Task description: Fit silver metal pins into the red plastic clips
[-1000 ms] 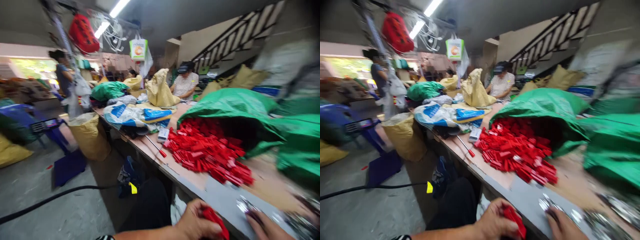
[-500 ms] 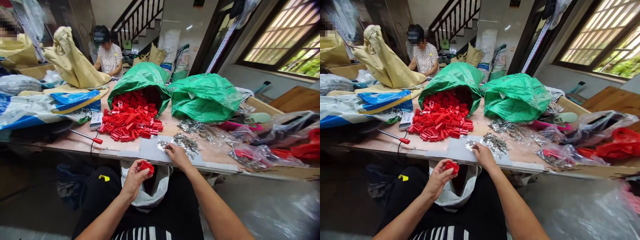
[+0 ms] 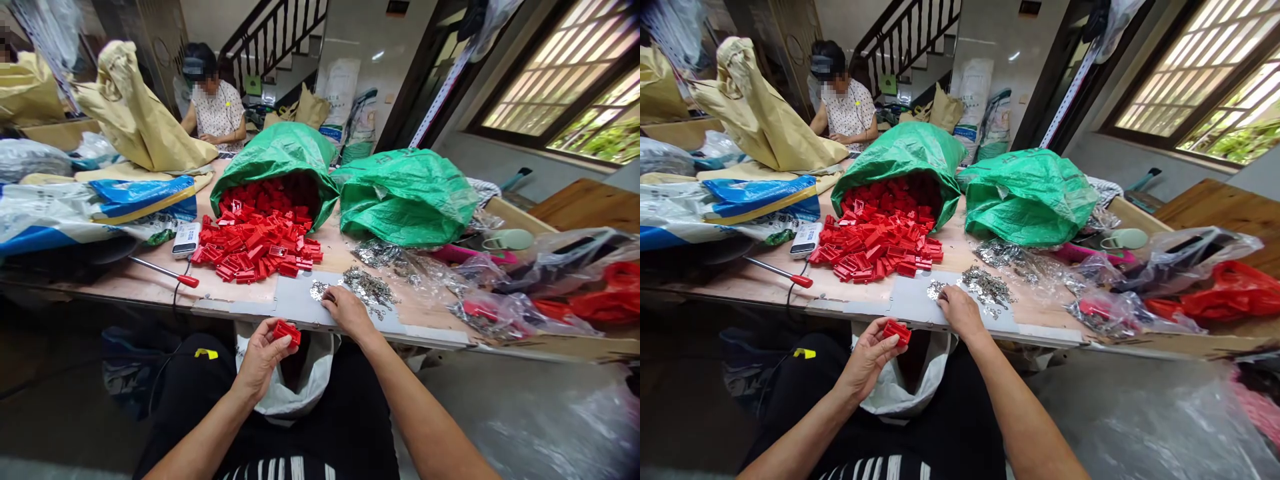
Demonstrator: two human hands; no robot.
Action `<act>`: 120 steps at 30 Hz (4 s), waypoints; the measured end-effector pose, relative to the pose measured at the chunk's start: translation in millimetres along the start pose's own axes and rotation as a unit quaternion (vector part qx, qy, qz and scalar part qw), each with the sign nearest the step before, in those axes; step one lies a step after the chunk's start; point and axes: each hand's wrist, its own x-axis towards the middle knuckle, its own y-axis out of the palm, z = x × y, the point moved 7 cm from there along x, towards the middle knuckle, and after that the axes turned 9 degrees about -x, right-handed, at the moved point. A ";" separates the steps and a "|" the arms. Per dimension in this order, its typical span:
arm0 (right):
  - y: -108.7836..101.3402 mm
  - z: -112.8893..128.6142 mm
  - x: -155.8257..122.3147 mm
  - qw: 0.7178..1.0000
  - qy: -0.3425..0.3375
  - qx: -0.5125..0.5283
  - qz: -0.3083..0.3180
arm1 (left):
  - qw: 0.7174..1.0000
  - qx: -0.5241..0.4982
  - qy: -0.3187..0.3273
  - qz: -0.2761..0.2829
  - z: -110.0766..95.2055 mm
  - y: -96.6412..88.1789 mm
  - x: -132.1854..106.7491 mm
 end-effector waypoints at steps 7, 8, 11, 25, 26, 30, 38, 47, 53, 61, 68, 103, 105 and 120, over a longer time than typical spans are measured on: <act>0.1 0.8 4.2 1.000 -0.001 0.005 0.019 | 1.000 0.000 -0.004 0.001 2.3 -2.2 1.0; -0.8 1.5 4.0 1.000 -0.003 0.006 0.017 | 1.000 -0.002 -0.003 0.000 2.0 -2.6 1.1; -7.2 7.3 -0.8 0.998 -0.018 0.053 -0.003 | 1.000 -0.020 0.000 -0.001 -1.5 -2.4 1.7; -32.2 76.0 -49.6 0.950 -0.191 0.247 -0.025 | 0.998 -0.059 0.012 0.033 -16.5 17.0 6.9; -32.2 76.7 -50.2 0.948 -0.200 0.244 -0.029 | 0.998 -0.056 0.014 0.036 -17.5 17.7 7.2; -34.2 80.2 -54.0 0.936 -0.242 0.255 -0.025 | 0.998 -0.045 0.019 0.045 -20.3 20.0 8.2; -25.3 74.6 -57.9 0.926 -0.225 0.299 0.048 | 0.997 -0.009 -0.004 0.078 -18.1 27.9 7.5; -13.1 51.0 -52.5 0.926 -0.142 0.347 0.046 | 0.995 0.056 0.027 0.079 -20.8 24.5 15.1; -2.9 42.4 -41.7 0.961 -0.142 0.235 -0.029 | 0.967 0.203 0.122 0.089 -36.7 22.3 40.4; 4.0 42.6 -28.6 0.976 -0.119 0.178 -0.031 | 0.862 0.447 0.214 0.105 -45.2 27.0 62.6; 6.9 44.8 -23.7 0.975 -0.153 0.163 -0.012 | 0.828 0.494 0.226 0.140 -42.9 30.3 64.9; 0.6 56.5 -55.5 0.924 -0.134 0.355 0.053 | 0.990 0.110 0.072 0.050 -36.5 35.5 26.0; -3.5 62.4 -59.1 0.919 -0.143 0.361 0.068 | 0.997 0.003 -0.013 0.070 -25.1 39.9 21.1; -10.4 64.2 -63.9 0.929 -0.144 0.340 0.017 | 0.966 -0.211 -0.152 -0.008 6.5 33.3 2.4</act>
